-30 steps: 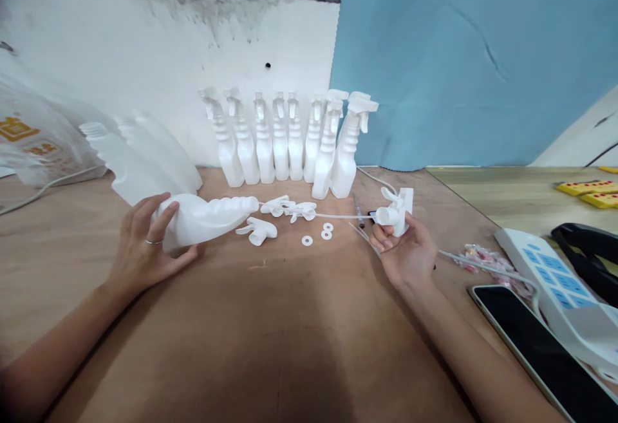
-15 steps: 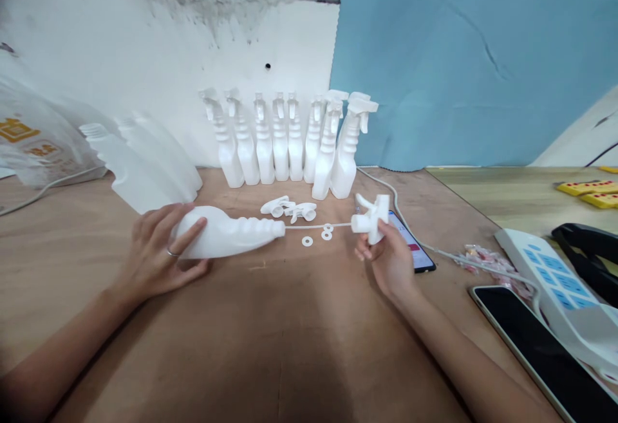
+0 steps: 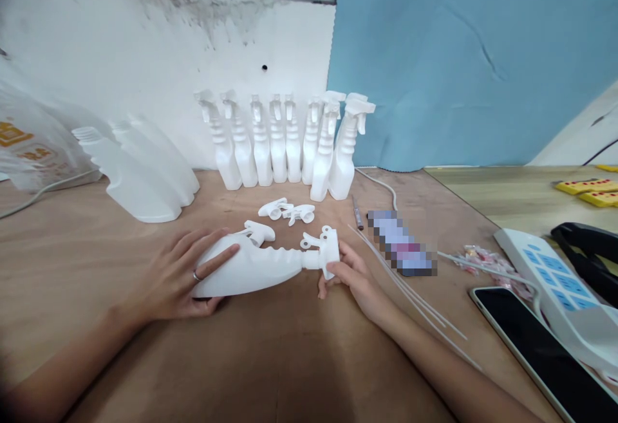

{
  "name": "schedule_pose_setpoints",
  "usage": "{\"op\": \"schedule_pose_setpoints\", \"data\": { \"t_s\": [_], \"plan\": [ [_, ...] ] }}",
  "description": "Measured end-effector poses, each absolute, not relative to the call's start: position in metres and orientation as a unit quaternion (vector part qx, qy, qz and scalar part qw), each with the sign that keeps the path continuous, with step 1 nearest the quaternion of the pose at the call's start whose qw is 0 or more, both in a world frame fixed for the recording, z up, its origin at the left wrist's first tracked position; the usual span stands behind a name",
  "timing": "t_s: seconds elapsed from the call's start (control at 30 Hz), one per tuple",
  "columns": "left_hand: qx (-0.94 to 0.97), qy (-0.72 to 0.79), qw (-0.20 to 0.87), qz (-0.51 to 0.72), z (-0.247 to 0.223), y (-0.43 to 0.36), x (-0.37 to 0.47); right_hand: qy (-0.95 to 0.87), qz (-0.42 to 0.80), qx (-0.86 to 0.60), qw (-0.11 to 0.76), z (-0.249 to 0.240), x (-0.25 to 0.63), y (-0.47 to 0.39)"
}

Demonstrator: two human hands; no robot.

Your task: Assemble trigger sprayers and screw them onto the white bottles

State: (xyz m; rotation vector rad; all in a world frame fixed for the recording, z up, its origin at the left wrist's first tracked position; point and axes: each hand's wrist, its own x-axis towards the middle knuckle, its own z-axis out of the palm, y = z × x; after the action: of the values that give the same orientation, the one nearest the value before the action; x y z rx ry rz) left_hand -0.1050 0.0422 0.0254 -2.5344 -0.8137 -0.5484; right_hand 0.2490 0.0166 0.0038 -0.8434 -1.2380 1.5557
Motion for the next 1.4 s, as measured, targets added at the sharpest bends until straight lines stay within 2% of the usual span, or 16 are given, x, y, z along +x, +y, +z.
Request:
{"op": "schedule_pose_setpoints", "data": {
  "t_s": [0.23,0.43,0.63,0.83,0.93,1.0,1.13,1.4],
  "plan": [
    [-0.922,-0.275,0.199,-0.187,0.026,0.041,-0.103,-0.545,0.608,-0.424,0.391,0.017,0.254,0.014],
    [-0.918,-0.293,0.187,-0.191,0.029,0.039,-0.102,-0.504,0.587,-0.422,0.473,0.012,0.251,0.015],
    [-0.923,-0.287,0.177,-0.188,0.028,0.037,-0.100,-0.460,0.636,-0.409,0.465,0.006,0.232,0.011],
    [-0.922,-0.293,0.168,-0.191,0.028,0.036,-0.098,-0.507,0.572,-0.409,0.498,0.003,0.231,0.009],
    [-0.924,-0.284,0.164,-0.196,0.027,0.036,-0.096,-0.516,0.543,-0.459,0.477,0.003,0.233,0.008],
    [-0.926,-0.278,0.159,-0.200,0.027,0.035,-0.095,-0.513,0.552,-0.463,0.467,0.001,0.234,0.009],
    [-0.924,-0.292,0.147,-0.197,0.028,0.034,-0.094,-0.517,0.567,-0.399,0.502,-0.002,0.235,0.010],
    [-0.925,-0.296,0.149,-0.189,0.029,0.032,-0.089,-0.505,0.556,-0.408,0.518,-0.003,0.232,0.010]
  ]
}}
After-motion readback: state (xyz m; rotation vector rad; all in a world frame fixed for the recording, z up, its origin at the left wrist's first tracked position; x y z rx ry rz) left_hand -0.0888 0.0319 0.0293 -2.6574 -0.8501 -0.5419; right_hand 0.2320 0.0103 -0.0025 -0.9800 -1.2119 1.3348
